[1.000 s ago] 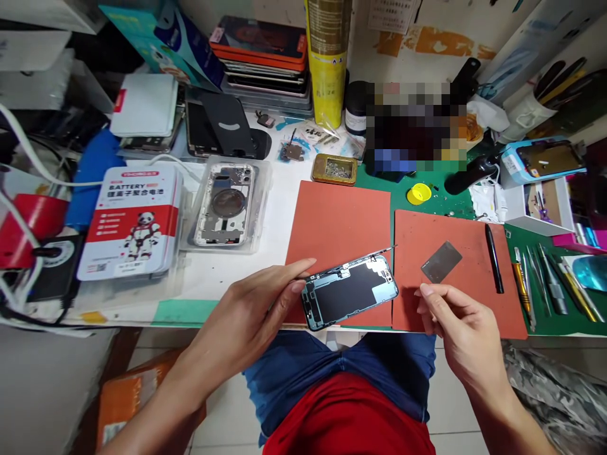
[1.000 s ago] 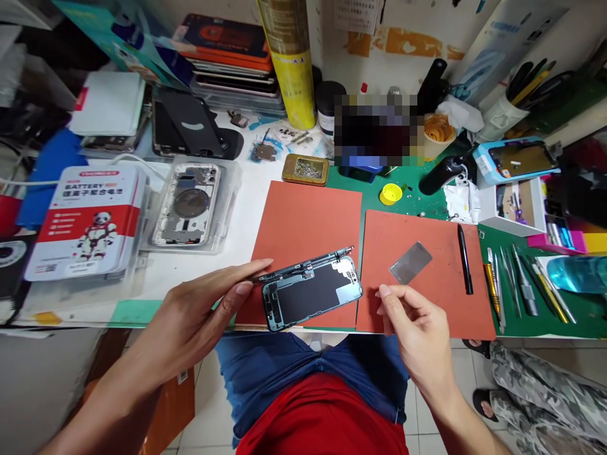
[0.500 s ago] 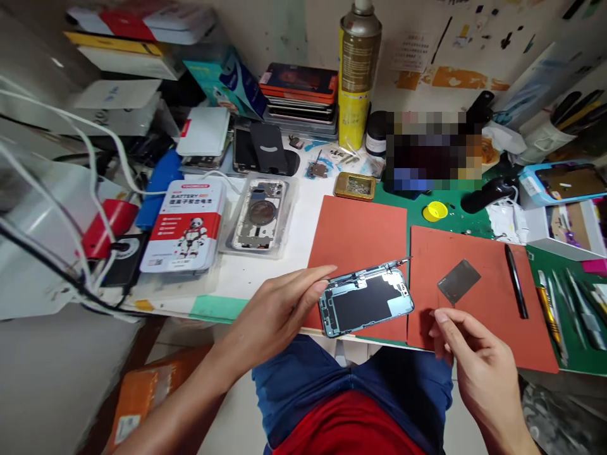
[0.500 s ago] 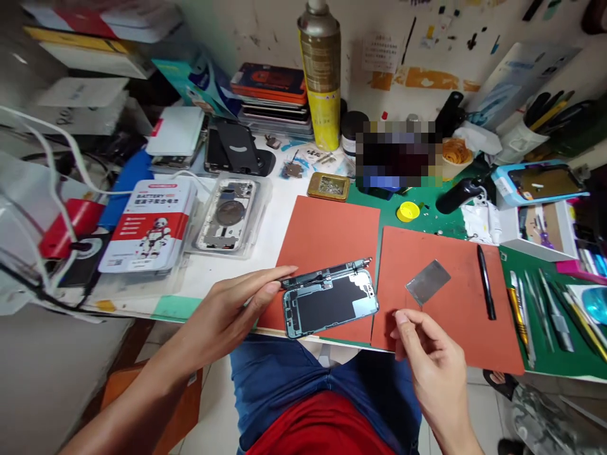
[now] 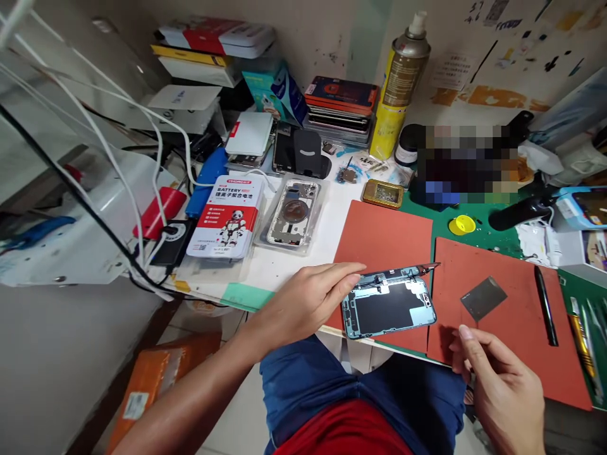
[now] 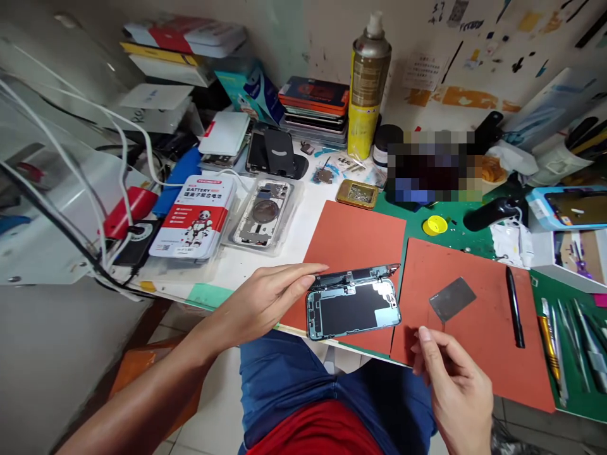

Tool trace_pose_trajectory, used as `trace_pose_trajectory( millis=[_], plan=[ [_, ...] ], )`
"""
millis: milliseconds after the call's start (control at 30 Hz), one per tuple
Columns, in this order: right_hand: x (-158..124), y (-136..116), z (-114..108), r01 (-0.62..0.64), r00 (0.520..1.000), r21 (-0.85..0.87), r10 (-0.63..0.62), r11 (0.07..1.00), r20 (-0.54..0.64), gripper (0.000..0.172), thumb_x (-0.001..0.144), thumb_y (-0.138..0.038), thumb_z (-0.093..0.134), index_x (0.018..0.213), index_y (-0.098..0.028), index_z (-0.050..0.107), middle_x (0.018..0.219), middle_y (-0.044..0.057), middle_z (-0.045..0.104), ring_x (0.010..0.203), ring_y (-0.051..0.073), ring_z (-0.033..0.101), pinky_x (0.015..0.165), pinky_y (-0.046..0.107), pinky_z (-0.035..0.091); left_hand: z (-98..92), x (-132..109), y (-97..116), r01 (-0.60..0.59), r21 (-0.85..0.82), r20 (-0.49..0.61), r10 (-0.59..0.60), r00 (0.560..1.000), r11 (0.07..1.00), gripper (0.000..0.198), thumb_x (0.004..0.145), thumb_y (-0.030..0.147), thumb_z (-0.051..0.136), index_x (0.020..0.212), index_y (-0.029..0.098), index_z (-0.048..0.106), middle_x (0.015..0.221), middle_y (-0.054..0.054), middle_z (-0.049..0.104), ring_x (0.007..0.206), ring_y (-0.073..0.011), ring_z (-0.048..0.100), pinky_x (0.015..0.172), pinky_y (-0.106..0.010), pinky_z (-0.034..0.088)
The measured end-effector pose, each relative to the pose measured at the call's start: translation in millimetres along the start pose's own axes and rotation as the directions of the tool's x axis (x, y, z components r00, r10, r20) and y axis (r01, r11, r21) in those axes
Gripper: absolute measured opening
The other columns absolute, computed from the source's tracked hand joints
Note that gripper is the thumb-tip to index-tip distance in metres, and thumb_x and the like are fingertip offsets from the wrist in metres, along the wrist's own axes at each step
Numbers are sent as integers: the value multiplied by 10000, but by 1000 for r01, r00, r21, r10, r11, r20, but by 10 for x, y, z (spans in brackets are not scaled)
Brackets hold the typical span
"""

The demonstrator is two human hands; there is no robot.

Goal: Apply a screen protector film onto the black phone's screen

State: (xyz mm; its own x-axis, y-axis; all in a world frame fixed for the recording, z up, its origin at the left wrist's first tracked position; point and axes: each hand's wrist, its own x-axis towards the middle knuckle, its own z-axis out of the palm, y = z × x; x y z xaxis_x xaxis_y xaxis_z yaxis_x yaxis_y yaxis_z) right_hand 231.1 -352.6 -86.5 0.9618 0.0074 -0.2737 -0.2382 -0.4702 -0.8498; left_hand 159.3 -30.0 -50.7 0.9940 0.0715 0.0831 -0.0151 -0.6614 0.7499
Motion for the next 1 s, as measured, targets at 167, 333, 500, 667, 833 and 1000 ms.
trace_pose_trajectory(
  millis=[167,333,500,667,833,1000],
  plan=[
    [9,54,-8,73,997,62,-75,995,28,388,882,-559,843,993,-189,818,756,64,745,601,167,633,495,243,529,12,3,-2,-9,4,9,9,1000,1000,423,1159,406,406,1413,215,686,1365,-46,782,1260,-196,744,1097,-352,605],
    [-20,79,-21,120,992,-20,-119,993,38,328,907,-518,832,881,-194,793,651,26,673,574,152,595,479,236,479,32,-18,4,-10,28,29,9,1000,1000,433,1162,406,400,1436,206,670,1374,-52,776,1264,-196,740,1099,-345,596],
    [-135,21,19,376,926,-57,-373,925,63,139,950,-359,797,944,-220,797,775,35,729,633,172,645,585,286,530,39,-29,30,12,37,32,-13,999,999,432,1157,412,410,1424,206,680,1372,-49,778,1267,-211,741,1082,-346,597],
    [-349,-62,151,621,769,-86,-583,779,263,101,966,-146,733,1003,-228,778,838,40,748,681,178,678,637,299,534,56,-46,24,17,35,33,-18,999,999,442,1153,429,413,1438,214,674,1375,-51,776,1267,-223,741,1077,-366,601],
    [-461,-145,323,663,715,-63,-606,746,348,136,1001,-112,685,1074,-213,739,830,31,723,666,153,650,619,277,513,72,-44,27,-1,24,45,0,999,1000,448,1150,437,413,1450,220,666,1381,-58,773,1268,-234,741,1093,-387,595],
    [-437,-171,350,632,744,-112,-560,767,364,138,1042,-190,666,914,-212,710,721,-7,640,568,121,537,559,268,443,91,-42,20,-32,24,39,31,999,999,450,1150,428,410,1453,206,659,1396,-73,764,1288,-238,729,1076,-385,598]
  ],
)
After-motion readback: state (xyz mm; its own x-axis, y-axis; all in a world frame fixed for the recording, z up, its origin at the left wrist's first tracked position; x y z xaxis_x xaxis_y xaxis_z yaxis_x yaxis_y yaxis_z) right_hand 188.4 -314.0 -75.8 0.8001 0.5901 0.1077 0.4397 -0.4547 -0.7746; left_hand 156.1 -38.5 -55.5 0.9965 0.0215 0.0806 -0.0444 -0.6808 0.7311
